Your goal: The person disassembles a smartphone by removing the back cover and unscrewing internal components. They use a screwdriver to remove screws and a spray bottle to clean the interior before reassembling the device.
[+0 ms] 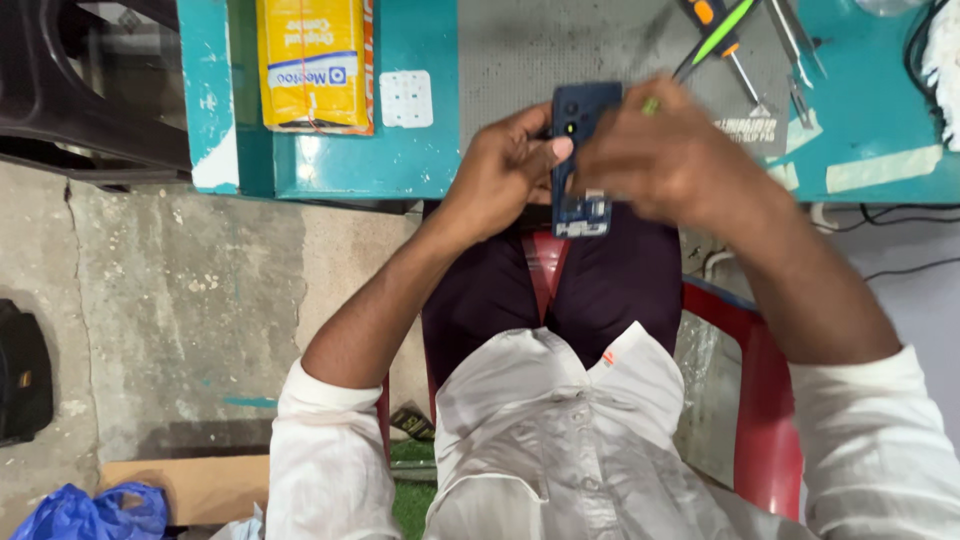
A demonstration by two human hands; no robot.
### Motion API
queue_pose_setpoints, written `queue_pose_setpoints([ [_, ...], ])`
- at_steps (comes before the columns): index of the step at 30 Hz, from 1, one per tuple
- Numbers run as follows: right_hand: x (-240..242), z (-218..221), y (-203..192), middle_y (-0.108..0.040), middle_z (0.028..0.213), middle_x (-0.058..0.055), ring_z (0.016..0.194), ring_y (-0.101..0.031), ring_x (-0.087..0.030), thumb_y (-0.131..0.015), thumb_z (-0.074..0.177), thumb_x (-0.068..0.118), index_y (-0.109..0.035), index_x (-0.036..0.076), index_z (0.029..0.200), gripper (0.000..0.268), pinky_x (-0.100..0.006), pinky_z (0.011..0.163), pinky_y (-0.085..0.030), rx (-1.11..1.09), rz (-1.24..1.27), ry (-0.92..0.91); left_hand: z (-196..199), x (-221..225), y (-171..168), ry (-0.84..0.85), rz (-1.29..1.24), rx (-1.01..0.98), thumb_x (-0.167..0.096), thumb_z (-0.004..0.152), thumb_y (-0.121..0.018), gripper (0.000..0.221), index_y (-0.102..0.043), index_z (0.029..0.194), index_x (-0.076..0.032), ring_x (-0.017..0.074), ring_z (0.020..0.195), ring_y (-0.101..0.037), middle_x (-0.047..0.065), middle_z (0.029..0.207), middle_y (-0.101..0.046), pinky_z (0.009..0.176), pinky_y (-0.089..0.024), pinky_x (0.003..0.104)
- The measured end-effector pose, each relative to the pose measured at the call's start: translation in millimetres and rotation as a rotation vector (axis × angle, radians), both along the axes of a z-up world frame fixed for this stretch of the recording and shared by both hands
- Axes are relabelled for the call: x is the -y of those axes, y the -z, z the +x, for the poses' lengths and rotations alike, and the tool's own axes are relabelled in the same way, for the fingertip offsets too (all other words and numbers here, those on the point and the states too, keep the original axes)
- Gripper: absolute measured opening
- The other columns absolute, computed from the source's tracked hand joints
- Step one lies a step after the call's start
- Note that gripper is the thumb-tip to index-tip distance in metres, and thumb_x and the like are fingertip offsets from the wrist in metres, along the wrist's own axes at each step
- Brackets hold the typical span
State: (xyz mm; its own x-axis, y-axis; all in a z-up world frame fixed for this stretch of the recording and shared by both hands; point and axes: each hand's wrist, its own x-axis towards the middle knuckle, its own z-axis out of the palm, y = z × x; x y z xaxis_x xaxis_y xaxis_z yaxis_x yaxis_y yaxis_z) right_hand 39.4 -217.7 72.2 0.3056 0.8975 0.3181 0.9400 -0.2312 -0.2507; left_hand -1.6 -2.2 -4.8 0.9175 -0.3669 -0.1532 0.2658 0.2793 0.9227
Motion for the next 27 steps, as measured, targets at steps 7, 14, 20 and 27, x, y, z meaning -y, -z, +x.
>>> queue_pose_setpoints([
  [7, 24.7, 21.0, -4.7, -0.075, 0.103, 0.002, 0.093, -0.064, -0.016, -0.085, 0.083, -0.005, -0.082, 0.015, 0.1, 0.026, -0.036, 0.086, -0.041, 0.184, 0.073, 0.21, 1.5, 1.3, 3.2, -0.031, 0.03, 0.013, -0.017, 0.106, -0.054, 0.045, -0.049, 0.146, 0.004, 0.0204, 0.089, -0.08, 0.017, 0.105, -0.077, 0.079, -0.072, 0.035],
  [14, 25.9, -12.0, -14.8, -0.072, 0.103, -0.003, 0.09, -0.059, -0.016, -0.084, 0.094, -0.002, -0.079, 0.009, 0.116, 0.024, -0.033, 0.077, -0.044, -0.03, 0.218, 0.391, -1.0, 1.2, -3.4, -0.057, 0.17, 0.041, -0.019, 0.107, -0.053, 0.047, -0.044, 0.147, 0.003, 0.0177, 0.093, -0.08, 0.015, 0.105, -0.078, 0.078, -0.071, 0.031],
  [20, 33.0, -20.6, -14.3, -0.069, 0.097, -0.005, 0.08, -0.059, -0.013, -0.086, 0.094, 0.003, -0.078, 0.009, 0.122, 0.029, -0.03, 0.065, -0.044, -0.206, 0.224, 0.478, 0.4, -5.4, 0.8, -0.044, 0.04, 0.033, -0.023, 0.11, -0.051, 0.039, -0.044, 0.14, 0.001, 0.0179, 0.1, -0.078, 0.015, 0.111, -0.076, 0.085, -0.07, 0.033],
  [27, 33.0, -23.3, 3.7, -0.067, 0.082, -0.004, 0.061, -0.052, -0.006, -0.09, 0.092, 0.009, -0.081, 0.01, 0.118, 0.028, -0.024, 0.053, -0.035, -0.442, 0.289, 0.505, 1.8, -6.6, 4.4, -0.124, -0.076, 0.017, -0.032, 0.11, -0.047, 0.041, -0.04, 0.135, -0.001, 0.0137, 0.087, -0.076, 0.009, 0.105, -0.068, 0.068, -0.07, 0.03],
])
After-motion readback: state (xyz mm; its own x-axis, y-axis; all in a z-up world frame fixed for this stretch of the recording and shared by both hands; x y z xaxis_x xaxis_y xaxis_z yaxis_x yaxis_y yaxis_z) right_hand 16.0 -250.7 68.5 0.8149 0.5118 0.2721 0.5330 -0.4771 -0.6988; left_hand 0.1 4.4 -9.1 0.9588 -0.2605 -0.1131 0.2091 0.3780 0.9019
